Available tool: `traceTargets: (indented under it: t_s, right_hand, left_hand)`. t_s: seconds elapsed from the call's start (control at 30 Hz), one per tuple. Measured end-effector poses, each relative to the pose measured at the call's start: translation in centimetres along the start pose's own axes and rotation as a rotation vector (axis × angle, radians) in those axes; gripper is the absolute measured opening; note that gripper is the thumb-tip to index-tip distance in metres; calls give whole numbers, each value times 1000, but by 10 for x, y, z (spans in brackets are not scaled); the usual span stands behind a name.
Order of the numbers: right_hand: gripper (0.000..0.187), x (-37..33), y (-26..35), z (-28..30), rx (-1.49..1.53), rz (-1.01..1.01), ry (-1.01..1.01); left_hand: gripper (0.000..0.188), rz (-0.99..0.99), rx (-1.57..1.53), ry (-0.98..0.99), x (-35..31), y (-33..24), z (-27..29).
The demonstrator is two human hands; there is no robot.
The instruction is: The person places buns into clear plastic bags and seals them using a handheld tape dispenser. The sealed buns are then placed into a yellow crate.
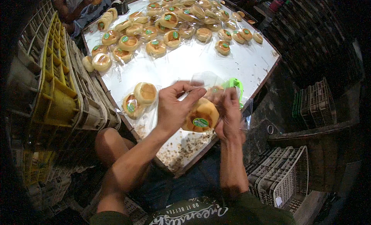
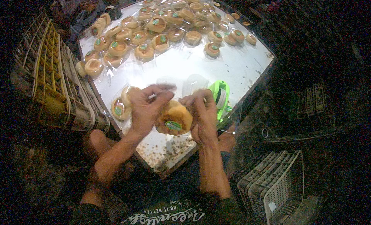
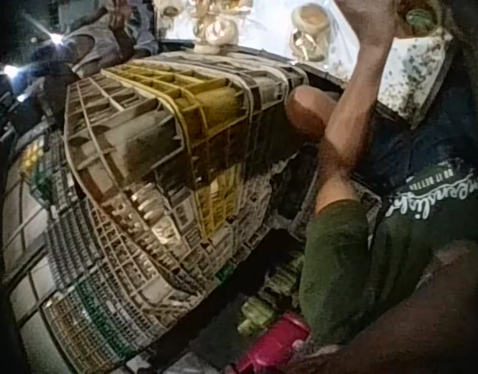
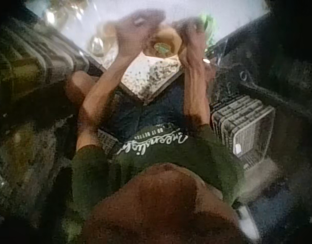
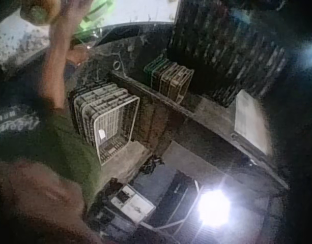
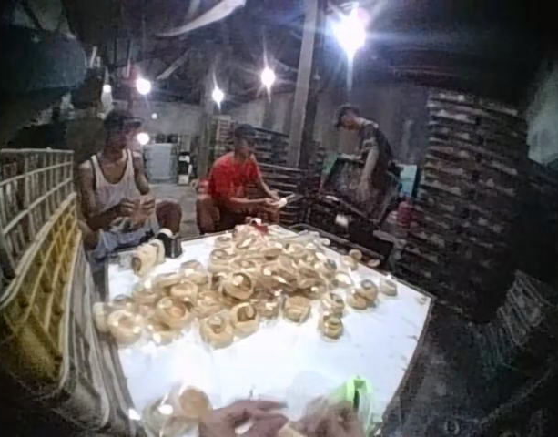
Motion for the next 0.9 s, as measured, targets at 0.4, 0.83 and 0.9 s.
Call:
traceTargets:
  t_s: [0.4, 0.83, 0.9]
  right_hand:
    - [10, 22, 12, 18, -248, -60, -15]
    - [17, 4, 8, -45, -149, 109, -136]
    - [18, 1, 7, -46, -167, 167, -186]
  left_hand:
    - [36, -7, -277, 157, 17, 0, 14]
    - [35, 346, 11, 101, 13, 25, 22]
    - [36, -304, 288, -310, 4, 6, 28]
Point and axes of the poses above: each hand's wrist, its own x-axis towards the middle knuckle, its own z-axis out of the back of the hand, y = z × x, the point moved 5 cm from there along x, towards the middle knuckle, and after that the axes turned 9 degrees about -z, right-handed, at the moved point
